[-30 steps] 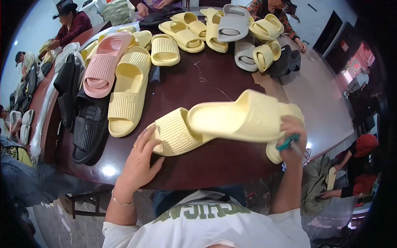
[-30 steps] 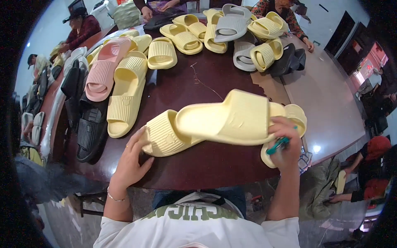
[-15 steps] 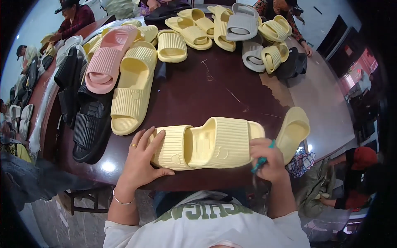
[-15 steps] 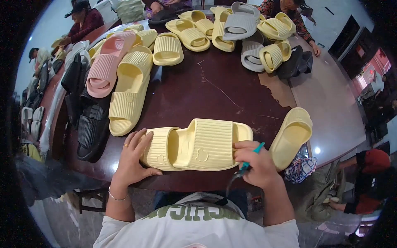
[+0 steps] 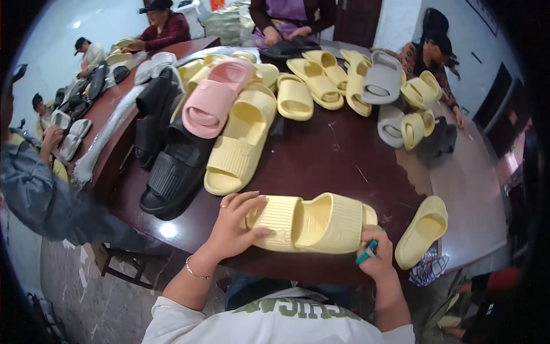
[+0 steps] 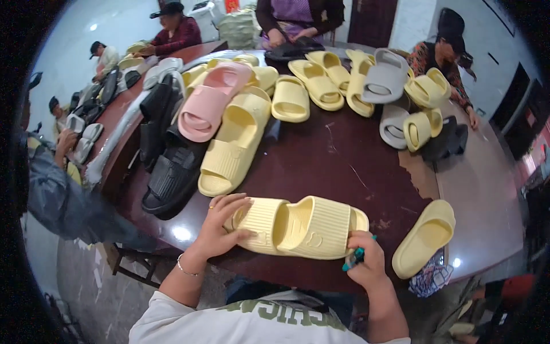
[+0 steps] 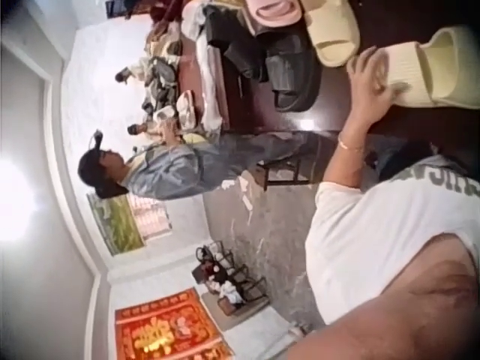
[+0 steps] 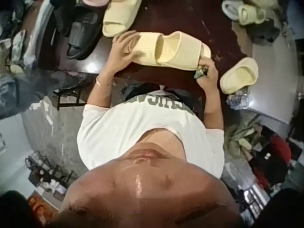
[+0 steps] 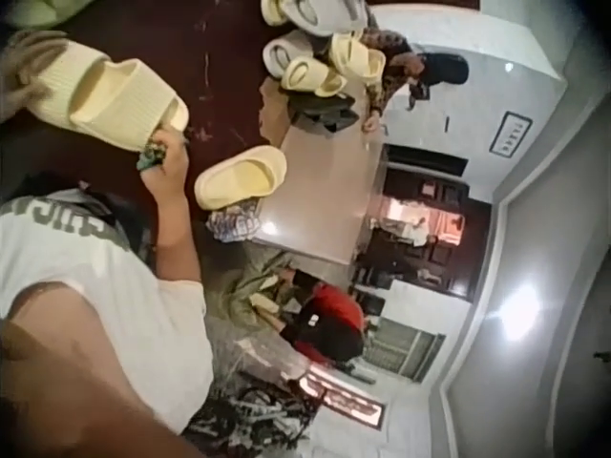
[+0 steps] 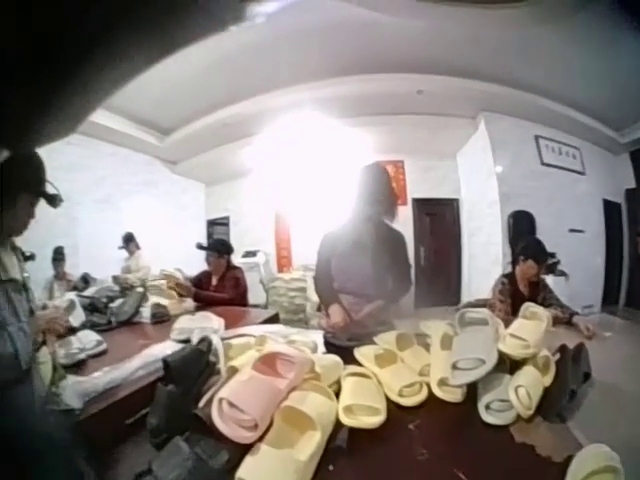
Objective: Trimming excess material from newly manufactured sandals using scissors.
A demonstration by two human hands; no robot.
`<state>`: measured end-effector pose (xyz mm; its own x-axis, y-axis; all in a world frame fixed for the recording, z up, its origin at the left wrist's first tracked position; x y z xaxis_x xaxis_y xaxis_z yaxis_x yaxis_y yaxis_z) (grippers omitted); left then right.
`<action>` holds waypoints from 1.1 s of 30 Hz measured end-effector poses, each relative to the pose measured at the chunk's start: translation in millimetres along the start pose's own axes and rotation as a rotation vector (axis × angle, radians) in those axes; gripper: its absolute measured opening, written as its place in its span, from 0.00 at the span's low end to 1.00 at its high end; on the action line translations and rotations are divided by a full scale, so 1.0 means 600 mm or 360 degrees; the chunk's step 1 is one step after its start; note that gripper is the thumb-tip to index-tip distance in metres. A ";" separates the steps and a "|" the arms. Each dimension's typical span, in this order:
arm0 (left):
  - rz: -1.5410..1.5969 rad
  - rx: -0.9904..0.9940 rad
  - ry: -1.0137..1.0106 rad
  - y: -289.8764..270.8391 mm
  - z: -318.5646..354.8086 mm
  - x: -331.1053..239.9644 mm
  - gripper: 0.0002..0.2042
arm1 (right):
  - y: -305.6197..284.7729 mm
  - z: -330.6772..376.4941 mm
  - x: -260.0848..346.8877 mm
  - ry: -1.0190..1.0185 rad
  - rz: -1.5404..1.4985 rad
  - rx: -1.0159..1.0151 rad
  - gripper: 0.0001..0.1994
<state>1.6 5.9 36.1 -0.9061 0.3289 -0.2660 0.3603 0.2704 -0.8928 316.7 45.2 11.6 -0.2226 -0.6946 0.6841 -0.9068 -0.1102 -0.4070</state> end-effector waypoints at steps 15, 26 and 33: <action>0.1706 -0.0986 -0.0847 -0.055 0.045 0.050 0.20 | 0.006 -0.046 0.027 -0.0238 0.0348 -0.0372 0.19; 0.1400 -0.1462 -0.1022 -0.158 -0.042 0.342 0.23 | 0.037 -0.020 0.001 0.0283 -0.0039 -0.0185 0.17; -0.0203 -0.1467 -0.0755 -0.157 -0.078 0.403 0.22 | 0.015 -0.034 0.032 0.0458 0.0023 -0.0007 0.23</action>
<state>-241.1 102.0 73.0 -0.8716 -0.0857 -0.4827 0.1047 0.9293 -0.3542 297.0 45.5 33.1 -0.3276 -0.4655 0.8222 -0.9041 -0.0984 -0.4159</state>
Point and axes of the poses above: each hand's wrist, its own z-axis away from the middle knuckle, its own y-axis out of the palm, x = y × z, the point moved 1 cm from there along -z, towards the middle knuckle, and after that the axes turned 9 degrees about -z, right-handed, at the moved point
